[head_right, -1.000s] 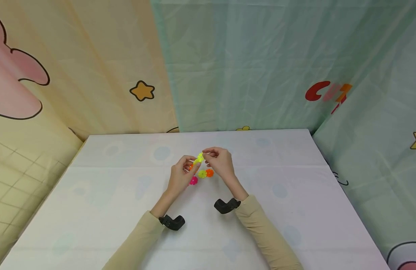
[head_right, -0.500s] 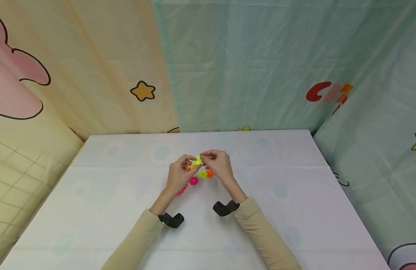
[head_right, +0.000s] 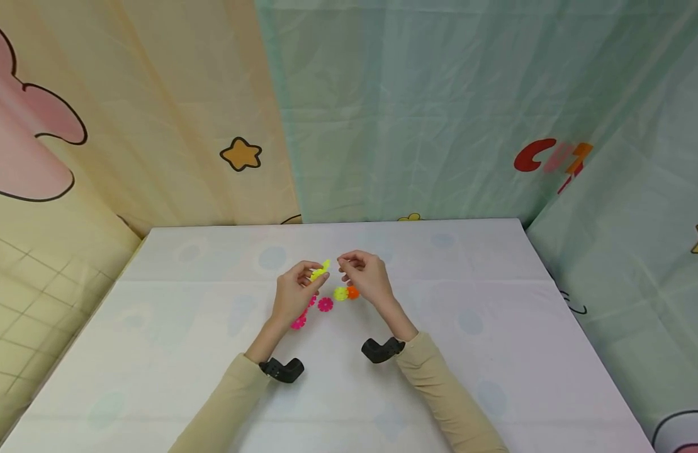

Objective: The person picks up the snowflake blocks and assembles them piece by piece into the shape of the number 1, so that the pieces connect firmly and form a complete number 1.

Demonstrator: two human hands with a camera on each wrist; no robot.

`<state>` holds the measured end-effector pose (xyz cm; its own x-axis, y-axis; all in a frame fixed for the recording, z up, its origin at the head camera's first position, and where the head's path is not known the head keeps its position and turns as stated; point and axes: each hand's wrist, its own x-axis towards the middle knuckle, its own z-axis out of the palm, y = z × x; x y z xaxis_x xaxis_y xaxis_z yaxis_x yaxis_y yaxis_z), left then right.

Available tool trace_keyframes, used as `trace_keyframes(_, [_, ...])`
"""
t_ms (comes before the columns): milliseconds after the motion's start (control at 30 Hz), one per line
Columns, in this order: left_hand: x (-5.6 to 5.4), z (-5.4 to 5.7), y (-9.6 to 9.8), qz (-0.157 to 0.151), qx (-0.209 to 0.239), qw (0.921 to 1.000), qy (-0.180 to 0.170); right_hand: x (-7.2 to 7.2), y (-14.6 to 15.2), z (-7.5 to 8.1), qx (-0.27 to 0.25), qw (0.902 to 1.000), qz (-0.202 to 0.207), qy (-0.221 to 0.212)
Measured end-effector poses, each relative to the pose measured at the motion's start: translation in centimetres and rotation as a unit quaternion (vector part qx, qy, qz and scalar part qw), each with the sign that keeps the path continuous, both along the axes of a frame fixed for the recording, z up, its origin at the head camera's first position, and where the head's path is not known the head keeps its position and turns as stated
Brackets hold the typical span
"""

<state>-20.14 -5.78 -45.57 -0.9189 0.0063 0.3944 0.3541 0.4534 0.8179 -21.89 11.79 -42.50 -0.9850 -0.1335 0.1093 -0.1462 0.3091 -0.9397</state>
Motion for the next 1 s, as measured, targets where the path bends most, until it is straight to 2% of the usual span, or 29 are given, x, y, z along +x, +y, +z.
trace_keyframes(167, [-0.1, 0.1, -0.4, 0.004, 0.015, 0.9994, -0.031, -0.2, 0.3, -0.7, 0.051, 0.9987, -0.008, -0.004])
trace_keyframes(433, [-0.2, 0.2, -0.9, 0.009, 0.018, 0.9986, -0.049, -0.4, 0.3, -1.7, 0.120, 0.9925, 0.003, -0.025])
trace_keyframes(733, [-0.3, 0.1, -1.2, 0.018, 0.016, 0.9983, -0.052, -1.0, 0.2, -3.3, 0.200, 0.9779, 0.025, -0.057])
trace_keyframes(1000, [-0.2, 0.1, -1.3, 0.022, 0.020, 0.9977, -0.061, -1.0, -0.3, -3.5, 0.257, 0.9645, 0.024, -0.056])
